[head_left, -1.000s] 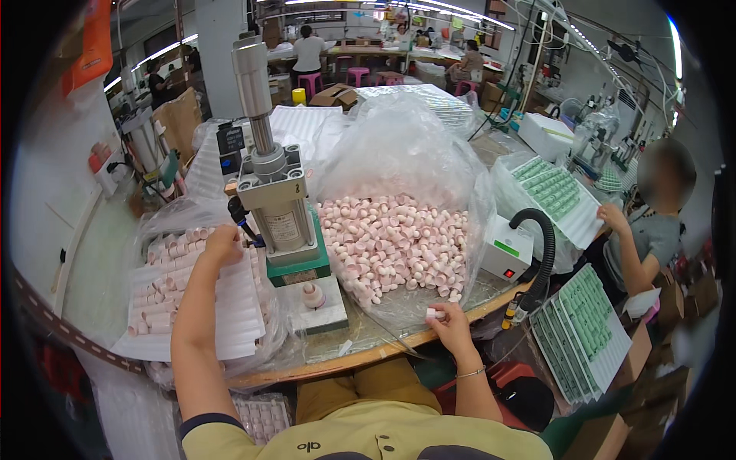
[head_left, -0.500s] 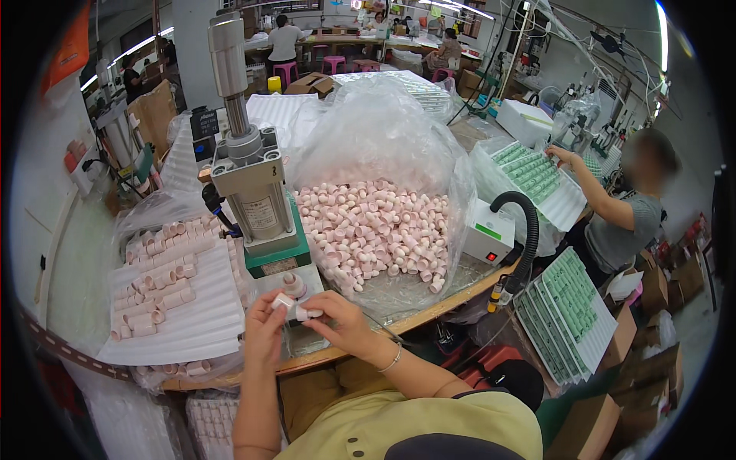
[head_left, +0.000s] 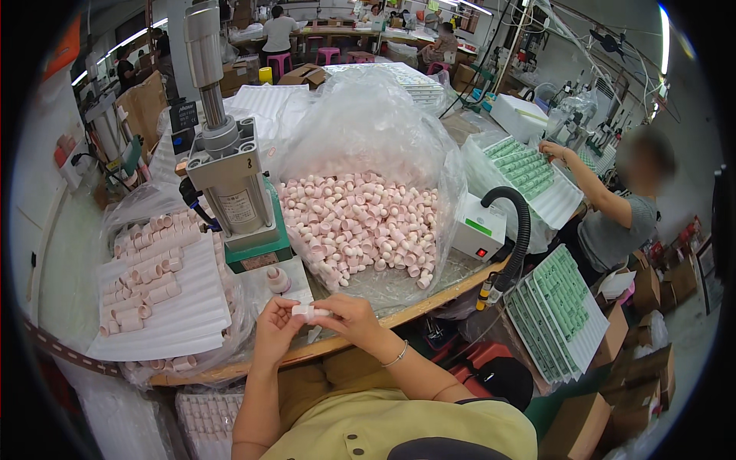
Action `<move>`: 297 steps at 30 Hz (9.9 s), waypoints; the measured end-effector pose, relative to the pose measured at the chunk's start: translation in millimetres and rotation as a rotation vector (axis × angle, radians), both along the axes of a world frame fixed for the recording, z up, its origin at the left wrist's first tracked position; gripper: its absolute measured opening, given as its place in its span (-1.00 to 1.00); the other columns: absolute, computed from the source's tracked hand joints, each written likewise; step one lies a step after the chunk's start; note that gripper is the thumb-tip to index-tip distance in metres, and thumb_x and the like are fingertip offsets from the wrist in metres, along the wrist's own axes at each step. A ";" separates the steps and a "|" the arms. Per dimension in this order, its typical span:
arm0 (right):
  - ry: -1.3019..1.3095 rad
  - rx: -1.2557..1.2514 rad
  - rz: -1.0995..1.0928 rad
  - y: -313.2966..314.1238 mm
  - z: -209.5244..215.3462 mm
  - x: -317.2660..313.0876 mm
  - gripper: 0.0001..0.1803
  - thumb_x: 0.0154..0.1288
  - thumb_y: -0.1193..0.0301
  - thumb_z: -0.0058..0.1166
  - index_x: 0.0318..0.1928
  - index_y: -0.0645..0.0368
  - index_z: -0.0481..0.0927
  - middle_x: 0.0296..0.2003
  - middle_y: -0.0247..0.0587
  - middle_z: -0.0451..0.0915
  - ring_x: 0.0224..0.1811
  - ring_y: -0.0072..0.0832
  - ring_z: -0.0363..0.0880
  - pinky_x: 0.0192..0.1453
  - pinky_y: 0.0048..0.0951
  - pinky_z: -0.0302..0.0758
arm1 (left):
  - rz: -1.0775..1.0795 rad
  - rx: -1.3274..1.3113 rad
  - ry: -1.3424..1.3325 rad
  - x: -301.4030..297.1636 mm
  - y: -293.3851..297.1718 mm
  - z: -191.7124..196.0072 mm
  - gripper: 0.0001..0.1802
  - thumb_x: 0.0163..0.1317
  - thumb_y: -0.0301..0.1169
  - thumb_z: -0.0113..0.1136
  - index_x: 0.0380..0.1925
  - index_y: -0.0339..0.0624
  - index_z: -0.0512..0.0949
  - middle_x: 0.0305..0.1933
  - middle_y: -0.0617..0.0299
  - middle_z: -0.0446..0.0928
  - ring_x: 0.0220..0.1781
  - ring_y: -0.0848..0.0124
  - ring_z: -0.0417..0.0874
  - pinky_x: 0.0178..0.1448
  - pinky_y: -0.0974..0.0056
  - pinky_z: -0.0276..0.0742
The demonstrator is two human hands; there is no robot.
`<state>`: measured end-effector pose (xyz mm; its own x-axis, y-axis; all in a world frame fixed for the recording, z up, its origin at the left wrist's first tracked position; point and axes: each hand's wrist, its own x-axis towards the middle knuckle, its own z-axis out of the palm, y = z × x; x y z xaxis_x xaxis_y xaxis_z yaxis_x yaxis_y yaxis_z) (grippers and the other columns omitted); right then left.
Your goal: Assembling small plastic components by hand at an industrial workstation.
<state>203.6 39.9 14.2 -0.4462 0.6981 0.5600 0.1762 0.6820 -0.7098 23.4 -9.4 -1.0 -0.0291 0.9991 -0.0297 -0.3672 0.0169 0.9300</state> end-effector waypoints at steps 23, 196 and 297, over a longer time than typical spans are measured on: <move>-0.098 -0.189 -0.130 64.8 2.7 -73.2 -0.74 -0.03 0.38 0.25 -0.28 0.18 0.61 -0.41 -0.22 0.56 -0.50 -0.44 0.52 -0.44 -0.46 0.42 | 0.679 0.117 0.562 -22.1 75.5 -24.6 -0.78 0.23 -0.37 0.17 -0.32 -0.35 0.56 -0.19 0.02 0.53 -0.44 0.41 0.52 -0.27 0.30 0.52; -0.023 -0.076 0.078 4.3 15.7 18.7 -0.69 0.02 0.52 0.27 -0.15 0.14 0.62 -0.29 -0.23 0.58 -0.38 -0.42 0.58 -0.32 -0.50 0.54 | -0.217 -0.138 -0.043 0.3 1.8 -0.4 -0.66 0.33 -0.23 0.03 -0.04 -0.26 0.44 -0.29 0.20 0.56 -0.38 0.56 0.53 -0.45 0.51 0.39; -0.029 0.211 0.193 -12.6 -5.6 -6.2 -0.67 -0.10 0.67 0.31 -0.22 0.26 0.62 -0.27 -0.12 0.60 -0.34 -0.46 0.58 -0.45 -0.58 0.51 | -0.171 -0.165 0.106 -12.6 -30.9 -9.5 -0.63 0.32 -0.07 0.03 -0.32 -0.17 0.56 -0.55 0.39 0.49 -0.61 0.68 0.38 -0.59 0.54 0.27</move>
<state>197.4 27.4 8.6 -0.5773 0.4680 0.6691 0.0467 0.8370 -0.5452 10.8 -40.2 -10.5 0.1286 0.9717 -0.1983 -0.2461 0.2250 0.9428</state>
